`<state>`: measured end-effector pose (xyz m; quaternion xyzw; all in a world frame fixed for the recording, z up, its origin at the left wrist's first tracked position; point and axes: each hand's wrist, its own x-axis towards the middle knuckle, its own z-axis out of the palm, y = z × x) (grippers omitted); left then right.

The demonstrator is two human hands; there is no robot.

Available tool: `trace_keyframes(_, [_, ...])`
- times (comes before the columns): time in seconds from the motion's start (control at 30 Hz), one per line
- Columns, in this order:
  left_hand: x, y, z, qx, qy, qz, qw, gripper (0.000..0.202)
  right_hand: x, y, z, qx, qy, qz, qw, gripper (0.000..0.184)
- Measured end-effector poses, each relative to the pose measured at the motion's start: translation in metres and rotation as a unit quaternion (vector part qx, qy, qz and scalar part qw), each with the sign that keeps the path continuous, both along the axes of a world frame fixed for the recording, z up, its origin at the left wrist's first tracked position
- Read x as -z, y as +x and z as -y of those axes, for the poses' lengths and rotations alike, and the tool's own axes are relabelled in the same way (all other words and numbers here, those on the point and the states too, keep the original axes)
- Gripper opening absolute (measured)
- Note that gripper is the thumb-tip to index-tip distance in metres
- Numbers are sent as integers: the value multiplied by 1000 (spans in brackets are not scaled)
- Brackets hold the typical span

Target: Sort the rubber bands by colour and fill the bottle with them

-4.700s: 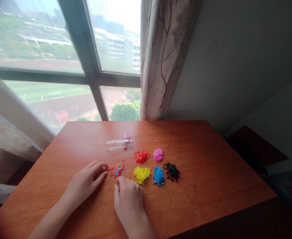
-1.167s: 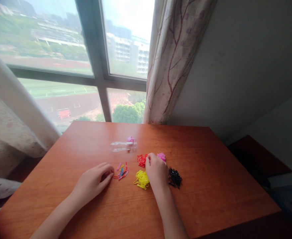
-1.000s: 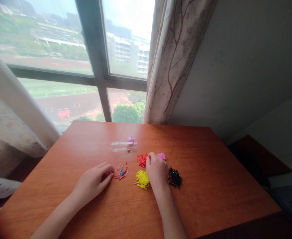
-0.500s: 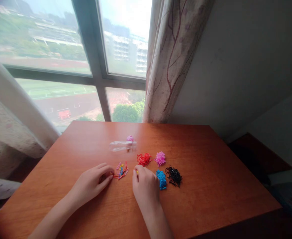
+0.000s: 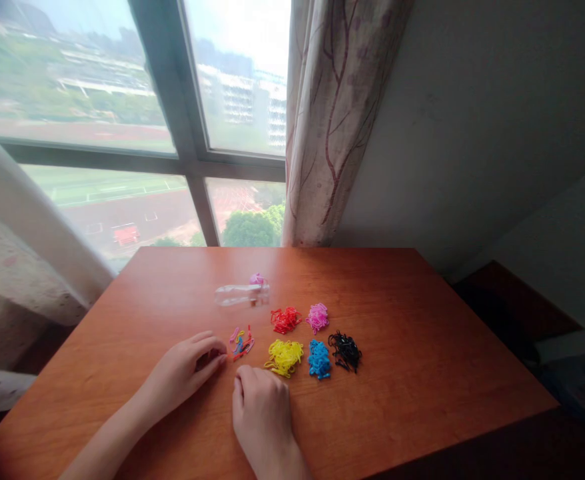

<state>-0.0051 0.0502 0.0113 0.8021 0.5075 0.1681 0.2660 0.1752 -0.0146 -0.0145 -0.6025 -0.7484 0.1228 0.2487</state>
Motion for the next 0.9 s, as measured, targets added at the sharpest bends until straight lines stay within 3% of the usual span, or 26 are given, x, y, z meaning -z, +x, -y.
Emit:
trace_keyframes(0.4, [2, 9, -8, -18, -5, 111, 994, 16, 1, 1, 2, -6, -3, -21, 1000, 17])
trace_keyframes(0.7, [-7, 33, -20, -11, 18, 73, 997, 13, 0, 2, 1, -8, -2, -24, 1000, 17])
trace_keyframes(0.9, [-12, 58, -42, -19, 45, 36, 998, 12, -1, 2, 0, -9, -7, -31, 999, 17])
